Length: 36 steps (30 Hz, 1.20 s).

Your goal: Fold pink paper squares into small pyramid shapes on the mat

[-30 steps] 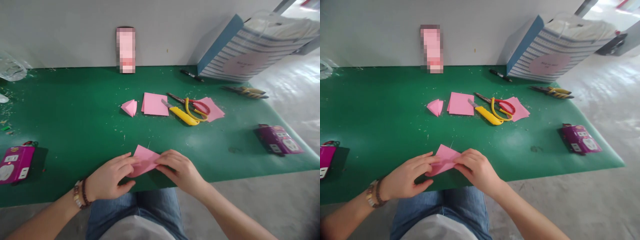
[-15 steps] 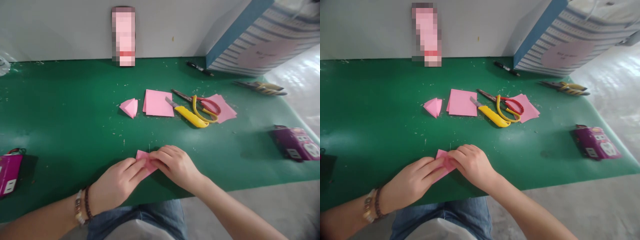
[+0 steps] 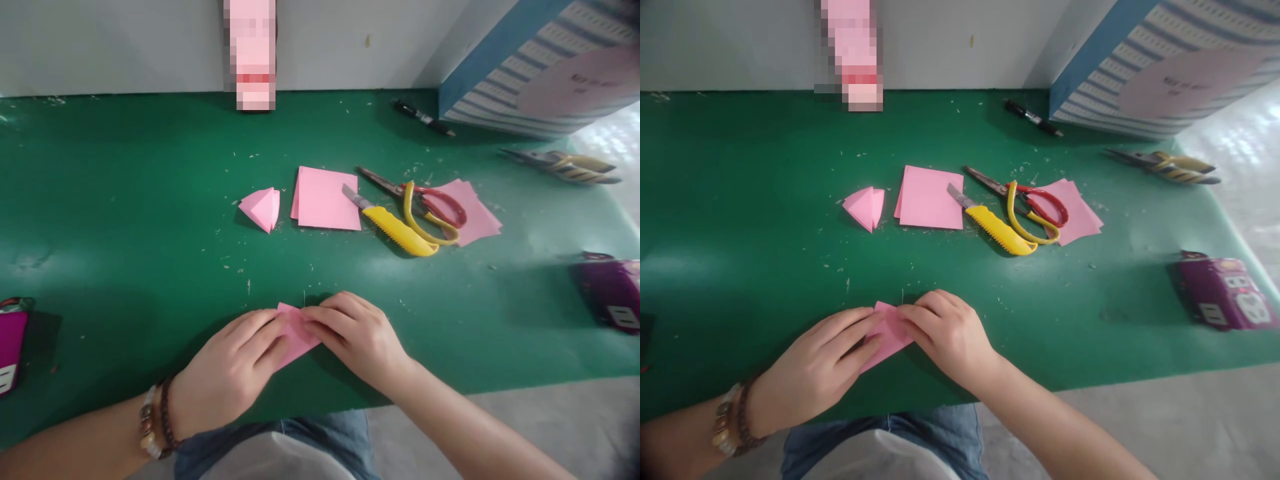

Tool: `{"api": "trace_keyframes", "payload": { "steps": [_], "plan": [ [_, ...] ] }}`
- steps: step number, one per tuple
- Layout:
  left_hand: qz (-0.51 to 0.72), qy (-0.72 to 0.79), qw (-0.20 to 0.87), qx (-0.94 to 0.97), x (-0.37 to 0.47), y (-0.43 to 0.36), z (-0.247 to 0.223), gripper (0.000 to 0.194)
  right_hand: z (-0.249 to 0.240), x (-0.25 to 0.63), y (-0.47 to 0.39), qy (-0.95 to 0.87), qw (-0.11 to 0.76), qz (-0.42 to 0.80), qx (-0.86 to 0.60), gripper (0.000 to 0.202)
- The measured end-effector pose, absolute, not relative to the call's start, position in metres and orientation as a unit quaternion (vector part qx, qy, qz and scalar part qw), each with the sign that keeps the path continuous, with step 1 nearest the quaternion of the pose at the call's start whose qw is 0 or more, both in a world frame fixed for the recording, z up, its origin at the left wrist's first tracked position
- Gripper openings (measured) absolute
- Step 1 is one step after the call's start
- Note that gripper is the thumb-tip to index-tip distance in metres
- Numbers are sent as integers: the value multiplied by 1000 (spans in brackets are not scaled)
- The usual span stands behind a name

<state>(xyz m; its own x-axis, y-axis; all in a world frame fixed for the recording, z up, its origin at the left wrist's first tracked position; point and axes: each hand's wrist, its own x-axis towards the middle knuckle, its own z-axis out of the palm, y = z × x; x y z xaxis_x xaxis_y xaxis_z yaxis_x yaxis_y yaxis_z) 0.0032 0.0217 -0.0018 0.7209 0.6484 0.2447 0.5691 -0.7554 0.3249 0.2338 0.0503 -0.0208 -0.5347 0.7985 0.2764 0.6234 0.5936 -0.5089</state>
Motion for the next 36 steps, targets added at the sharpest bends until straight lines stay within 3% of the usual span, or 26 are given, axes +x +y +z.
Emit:
{"api": "trace_keyframes", "payload": {
  "steps": [23, 30, 36],
  "plan": [
    [177, 340, 136, 914, 0, 24, -4, 34, -20, 231, 51, -856, 241, 181, -419, 17],
    [197, 334, 147, 910, 7, 32, 2, 16, -19, 230, 50, -857, 249, 175, -416, 18],
    [211, 330, 153, 907, 7, 34, 4, 18, -18, 230, 48, -866, 255, 150, -404, 18]
  ]
}}
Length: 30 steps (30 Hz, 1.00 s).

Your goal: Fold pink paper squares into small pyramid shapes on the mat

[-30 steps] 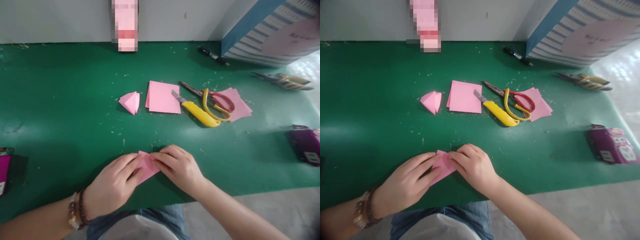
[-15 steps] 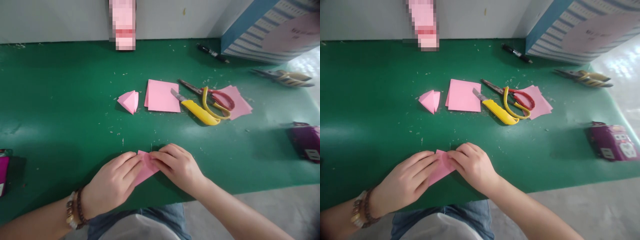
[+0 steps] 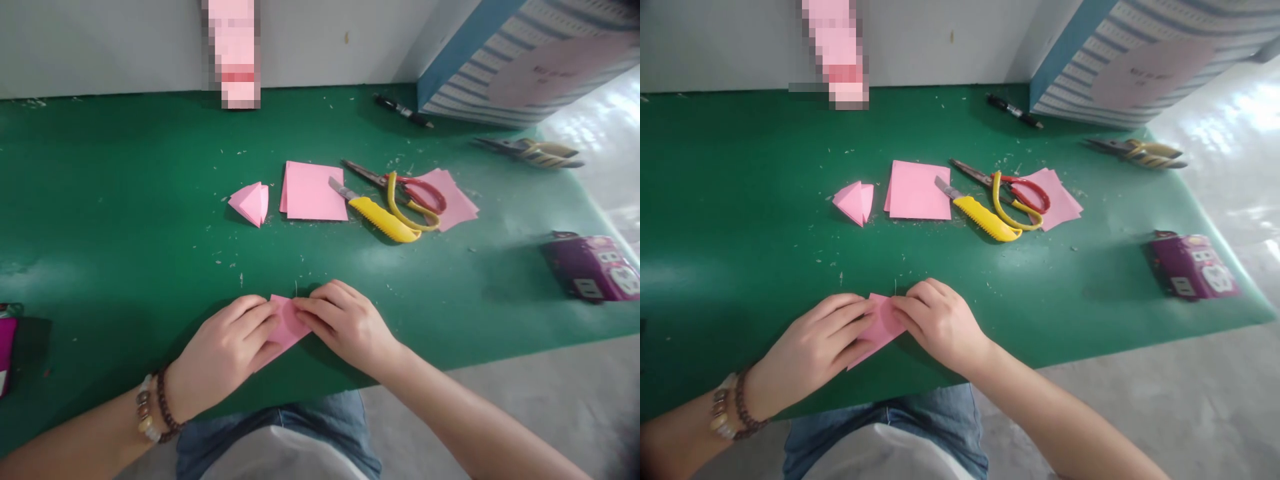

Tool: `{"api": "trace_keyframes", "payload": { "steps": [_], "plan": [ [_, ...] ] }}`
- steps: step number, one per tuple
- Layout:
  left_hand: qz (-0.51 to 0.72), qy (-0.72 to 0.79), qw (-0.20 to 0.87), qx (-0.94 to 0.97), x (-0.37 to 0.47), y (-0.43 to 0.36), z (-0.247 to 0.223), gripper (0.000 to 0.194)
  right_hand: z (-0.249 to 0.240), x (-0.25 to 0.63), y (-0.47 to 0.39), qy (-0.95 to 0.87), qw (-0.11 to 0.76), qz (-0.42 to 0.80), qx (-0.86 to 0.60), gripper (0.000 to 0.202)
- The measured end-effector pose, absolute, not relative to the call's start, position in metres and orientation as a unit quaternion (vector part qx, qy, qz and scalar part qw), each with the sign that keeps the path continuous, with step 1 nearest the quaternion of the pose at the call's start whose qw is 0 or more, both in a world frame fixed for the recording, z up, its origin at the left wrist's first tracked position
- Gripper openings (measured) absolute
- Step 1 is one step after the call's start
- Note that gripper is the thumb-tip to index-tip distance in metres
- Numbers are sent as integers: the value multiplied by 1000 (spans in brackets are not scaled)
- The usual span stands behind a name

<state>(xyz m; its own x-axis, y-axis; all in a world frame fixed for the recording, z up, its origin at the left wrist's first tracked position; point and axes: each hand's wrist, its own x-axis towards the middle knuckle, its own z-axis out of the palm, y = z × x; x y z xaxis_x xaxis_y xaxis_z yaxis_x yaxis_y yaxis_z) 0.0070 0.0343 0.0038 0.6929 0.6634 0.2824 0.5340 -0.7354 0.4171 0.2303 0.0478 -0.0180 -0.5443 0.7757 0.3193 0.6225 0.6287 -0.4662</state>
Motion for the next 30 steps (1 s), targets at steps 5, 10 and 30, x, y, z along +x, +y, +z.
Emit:
{"api": "trace_keyframes", "payload": {
  "steps": [5, 10, 30],
  "plan": [
    [221, 309, 132, 916, 6, 33, 2, 19, -18, 231, 47, -867, 254, 144, -403, 19],
    [219, 320, 146, 910, 5, 31, 0, 18, -19, 232, 46, -869, 248, 142, -404, 19],
    [220, 310, 63, 923, 6, 31, -3, 22, 12, 205, -34, -794, 309, 289, -436, 26]
  ]
}}
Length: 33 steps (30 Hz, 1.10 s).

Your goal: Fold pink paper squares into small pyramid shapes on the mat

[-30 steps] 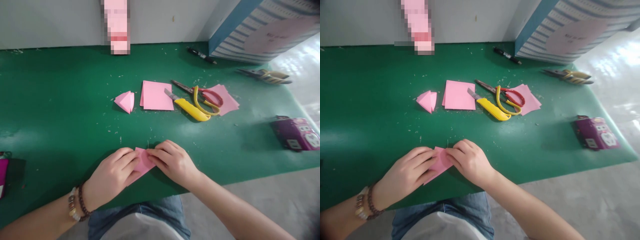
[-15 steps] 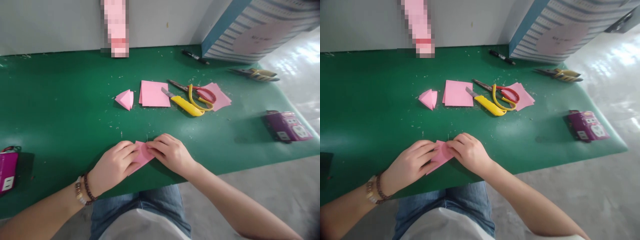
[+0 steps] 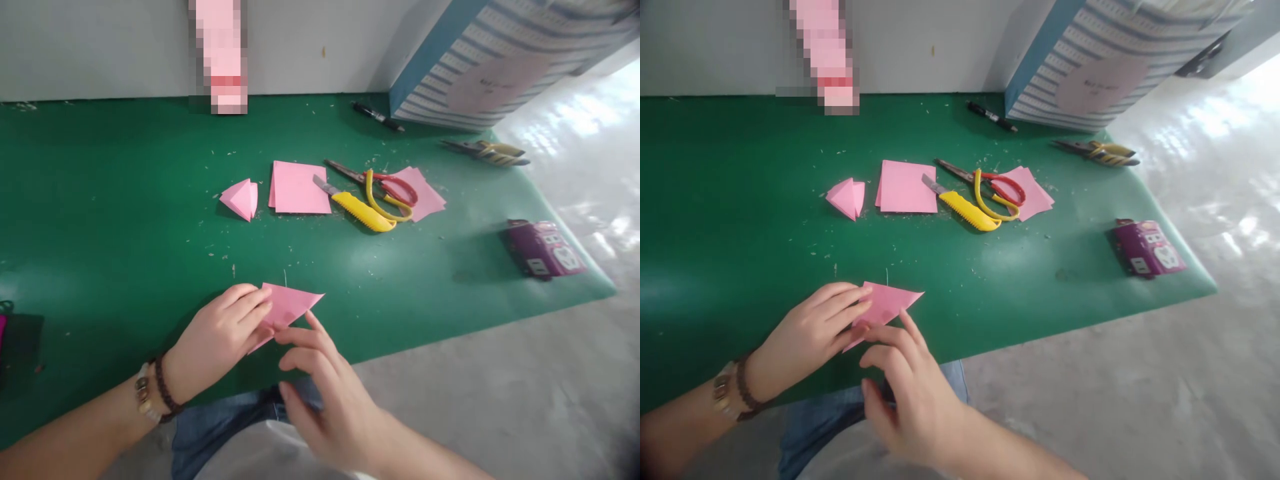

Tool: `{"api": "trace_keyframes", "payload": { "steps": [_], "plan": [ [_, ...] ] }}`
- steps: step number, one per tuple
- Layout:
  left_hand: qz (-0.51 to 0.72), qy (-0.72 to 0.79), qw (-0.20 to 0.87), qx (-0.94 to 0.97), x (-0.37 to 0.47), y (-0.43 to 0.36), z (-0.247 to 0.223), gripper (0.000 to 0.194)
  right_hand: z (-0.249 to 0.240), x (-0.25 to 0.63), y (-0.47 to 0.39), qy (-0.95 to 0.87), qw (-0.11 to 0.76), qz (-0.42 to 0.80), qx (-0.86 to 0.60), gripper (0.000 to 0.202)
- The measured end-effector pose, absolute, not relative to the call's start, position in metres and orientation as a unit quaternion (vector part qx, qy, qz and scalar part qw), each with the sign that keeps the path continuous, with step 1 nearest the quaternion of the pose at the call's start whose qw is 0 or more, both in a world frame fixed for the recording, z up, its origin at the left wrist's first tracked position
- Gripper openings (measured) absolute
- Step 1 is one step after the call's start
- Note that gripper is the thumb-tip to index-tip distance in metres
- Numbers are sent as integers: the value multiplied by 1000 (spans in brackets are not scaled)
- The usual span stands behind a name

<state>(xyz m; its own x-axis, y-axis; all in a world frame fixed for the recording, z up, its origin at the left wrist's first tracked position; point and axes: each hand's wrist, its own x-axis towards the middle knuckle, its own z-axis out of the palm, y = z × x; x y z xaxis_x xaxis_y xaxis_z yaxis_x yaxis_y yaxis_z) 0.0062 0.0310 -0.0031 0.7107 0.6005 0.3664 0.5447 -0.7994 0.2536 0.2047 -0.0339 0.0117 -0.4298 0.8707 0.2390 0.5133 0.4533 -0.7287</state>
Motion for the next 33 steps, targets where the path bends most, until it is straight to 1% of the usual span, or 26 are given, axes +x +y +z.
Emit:
{"api": "trace_keyframes", "payload": {
  "steps": [4, 10, 18, 28, 30, 33],
  "plan": [
    [217, 309, 60, 924, 6, 32, -2, 23, 4, 195, -44, -767, 302, 324, -464, 26],
    [201, 312, 70, 926, 6, 31, -2, 25, 11, 199, -45, -759, 282, 349, -472, 30],
    [194, 320, 80, 924, 4, 28, -8, 23, 3, 222, -31, -738, 270, 274, -555, 21],
    [188, 323, 97, 923, 0, 28, -10, 26, -6, 244, -17, -696, 312, 231, -604, 18],
    [187, 321, 105, 922, -1, 29, -10, 25, -8, 249, -11, -702, 319, 205, -603, 19],
    [184, 318, 110, 924, 0, 32, -10, 22, -9, 253, -1, -716, 322, 113, -609, 18]
  ]
}}
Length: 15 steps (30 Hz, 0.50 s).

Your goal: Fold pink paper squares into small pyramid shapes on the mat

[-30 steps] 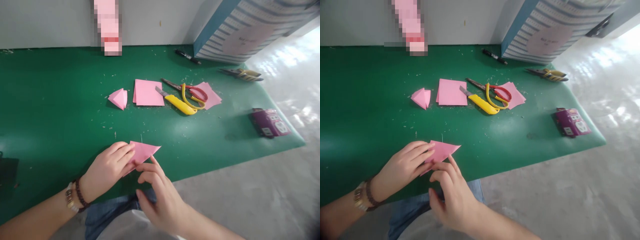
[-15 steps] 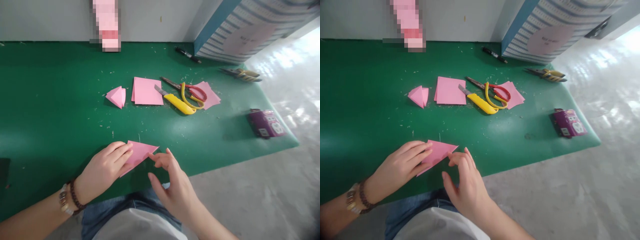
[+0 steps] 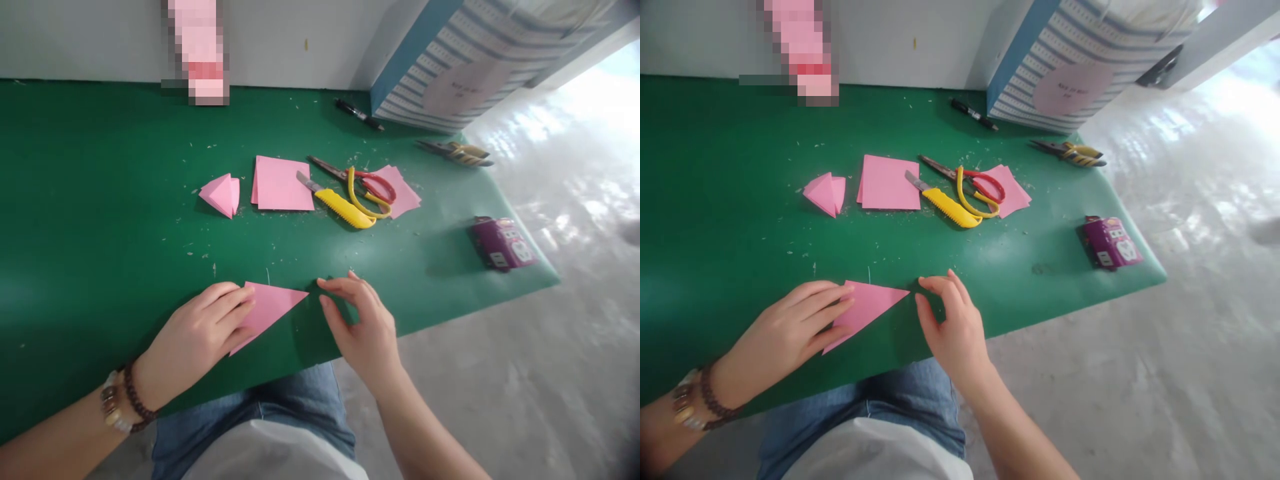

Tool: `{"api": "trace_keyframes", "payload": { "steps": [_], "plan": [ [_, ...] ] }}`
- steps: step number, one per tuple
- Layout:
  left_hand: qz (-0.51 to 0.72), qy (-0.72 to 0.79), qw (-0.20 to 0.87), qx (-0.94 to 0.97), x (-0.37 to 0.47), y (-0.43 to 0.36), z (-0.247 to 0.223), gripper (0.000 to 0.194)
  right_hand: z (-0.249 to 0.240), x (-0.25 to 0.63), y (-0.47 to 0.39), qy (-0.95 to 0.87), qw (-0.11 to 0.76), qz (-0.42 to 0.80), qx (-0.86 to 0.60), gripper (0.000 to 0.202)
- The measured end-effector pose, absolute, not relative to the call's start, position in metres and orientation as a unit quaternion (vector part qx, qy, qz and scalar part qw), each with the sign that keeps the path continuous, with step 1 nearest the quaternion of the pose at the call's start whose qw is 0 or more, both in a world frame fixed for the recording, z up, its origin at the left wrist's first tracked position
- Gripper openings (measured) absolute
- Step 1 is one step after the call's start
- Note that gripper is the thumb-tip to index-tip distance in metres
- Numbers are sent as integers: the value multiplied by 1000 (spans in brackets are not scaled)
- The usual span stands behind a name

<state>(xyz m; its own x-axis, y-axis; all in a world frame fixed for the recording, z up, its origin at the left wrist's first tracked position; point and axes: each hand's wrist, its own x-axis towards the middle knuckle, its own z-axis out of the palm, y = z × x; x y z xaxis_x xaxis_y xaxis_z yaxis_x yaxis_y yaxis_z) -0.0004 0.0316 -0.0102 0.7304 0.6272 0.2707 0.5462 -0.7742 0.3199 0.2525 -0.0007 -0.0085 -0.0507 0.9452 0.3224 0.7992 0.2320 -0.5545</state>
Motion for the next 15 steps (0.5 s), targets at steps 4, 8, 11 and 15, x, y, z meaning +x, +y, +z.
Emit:
{"api": "trace_keyframes", "payload": {
  "steps": [4, 8, 11, 15],
  "plan": [
    [183, 307, 118, 926, -1, 35, -9, 21, -8, 241, 8, -768, 289, 48, -569, 10],
    [163, 310, 141, 926, -3, 36, -8, 22, -11, 222, 4, -810, 239, 64, -532, 9],
    [151, 314, 142, 927, -5, 35, -8, 26, -13, 212, -3, -816, 228, 93, -523, 10],
    [145, 314, 133, 929, -5, 34, -10, 25, -14, 199, -12, -821, 223, 125, -511, 13]
  ]
}}
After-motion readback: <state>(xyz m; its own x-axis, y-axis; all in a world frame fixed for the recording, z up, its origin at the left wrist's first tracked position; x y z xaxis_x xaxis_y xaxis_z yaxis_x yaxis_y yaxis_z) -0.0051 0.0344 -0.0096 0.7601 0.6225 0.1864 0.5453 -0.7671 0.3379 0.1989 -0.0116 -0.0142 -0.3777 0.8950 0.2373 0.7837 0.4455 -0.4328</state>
